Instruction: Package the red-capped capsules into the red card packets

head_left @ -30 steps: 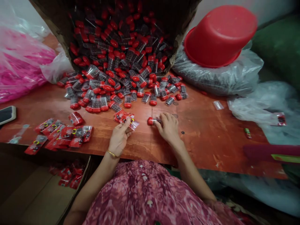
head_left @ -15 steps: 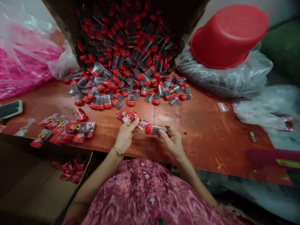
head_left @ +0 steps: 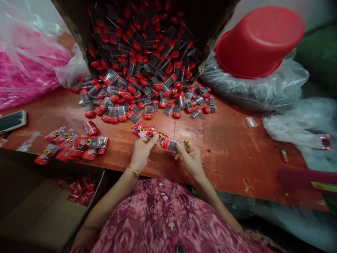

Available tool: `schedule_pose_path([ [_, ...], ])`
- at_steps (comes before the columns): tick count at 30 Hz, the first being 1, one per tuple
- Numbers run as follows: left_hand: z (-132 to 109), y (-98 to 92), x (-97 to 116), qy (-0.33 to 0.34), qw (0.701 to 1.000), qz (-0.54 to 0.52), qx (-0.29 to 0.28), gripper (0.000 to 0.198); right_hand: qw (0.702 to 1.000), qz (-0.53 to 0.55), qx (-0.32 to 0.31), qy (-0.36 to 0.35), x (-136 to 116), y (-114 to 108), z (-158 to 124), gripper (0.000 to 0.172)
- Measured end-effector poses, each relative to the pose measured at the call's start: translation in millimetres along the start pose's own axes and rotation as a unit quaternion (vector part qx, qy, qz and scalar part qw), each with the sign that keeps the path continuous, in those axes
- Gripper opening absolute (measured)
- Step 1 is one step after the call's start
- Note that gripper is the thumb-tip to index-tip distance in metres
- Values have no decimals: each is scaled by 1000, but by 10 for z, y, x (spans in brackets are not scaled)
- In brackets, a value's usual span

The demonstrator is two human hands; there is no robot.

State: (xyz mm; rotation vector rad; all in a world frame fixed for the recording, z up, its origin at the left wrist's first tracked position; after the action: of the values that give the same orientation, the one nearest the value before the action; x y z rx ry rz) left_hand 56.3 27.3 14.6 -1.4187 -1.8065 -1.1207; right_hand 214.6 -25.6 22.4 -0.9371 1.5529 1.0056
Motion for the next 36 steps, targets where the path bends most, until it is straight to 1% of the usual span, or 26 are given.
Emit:
schedule_pose_path([
  [2,2,25,-20,0,1000,-5,-13,42,1000,3,0,-5,6,16,-1,29],
  [6,-18,92,-48,-3,999,-48,-25,41,1000,12,-13,-19,29,116,-23,25],
  [10,-27,132,-83,-4,998,-62,-30,39,999,10,29,-43,71,156,-40,25],
  [11,-20,129,-91,-2,998,-59,-29,37,999,1,27,-40,92,172,-38,25],
  [12,-11,124,-100,-2,998,-56,-29,36,999,-10,14,-31,120,198,-33,26],
  [14,13,112,-110,-2,998,-61,-33,33,999,-31,-37,-3,179,263,-22,29],
  [16,36,108,-106,-3,995,-88,-40,31,995,-40,-84,23,212,313,-15,32],
  [17,45,110,-101,-4,994,-104,-45,31,994,-40,-98,30,213,324,-12,33],
  [19,56,121,-98,-9,991,-119,-56,30,993,-40,-108,33,192,327,-5,33],
  [22,58,133,-102,-5,993,-100,-67,28,993,-53,-108,21,158,329,-10,32],
  [26,45,135,-77,25,994,-74,-79,26,995,-55,-78,-9,137,314,-29,27],
  [30,27,174,-18,34,990,-97,-92,29,994,-60,-85,-42,90,319,-20,22],
  [33,15,225,-12,21,990,-108,-90,28,991,-82,-87,-62,59,326,-14,19],
  [36,-6,277,-50,2,992,-80,-95,25,991,-83,-76,-71,78,350,-32,19],
])
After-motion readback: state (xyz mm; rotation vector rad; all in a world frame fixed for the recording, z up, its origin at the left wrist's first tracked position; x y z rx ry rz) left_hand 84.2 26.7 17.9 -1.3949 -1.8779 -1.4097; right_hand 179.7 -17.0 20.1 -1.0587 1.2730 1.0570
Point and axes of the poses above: each hand's wrist, its own z-axis towards the middle knuckle, its own y-axis out of the palm, x = y × z, the point moved 6 cm from there along z, towards the middle knuckle, and after that the axes turned 4 degrees about z, right-handed, at the moved point
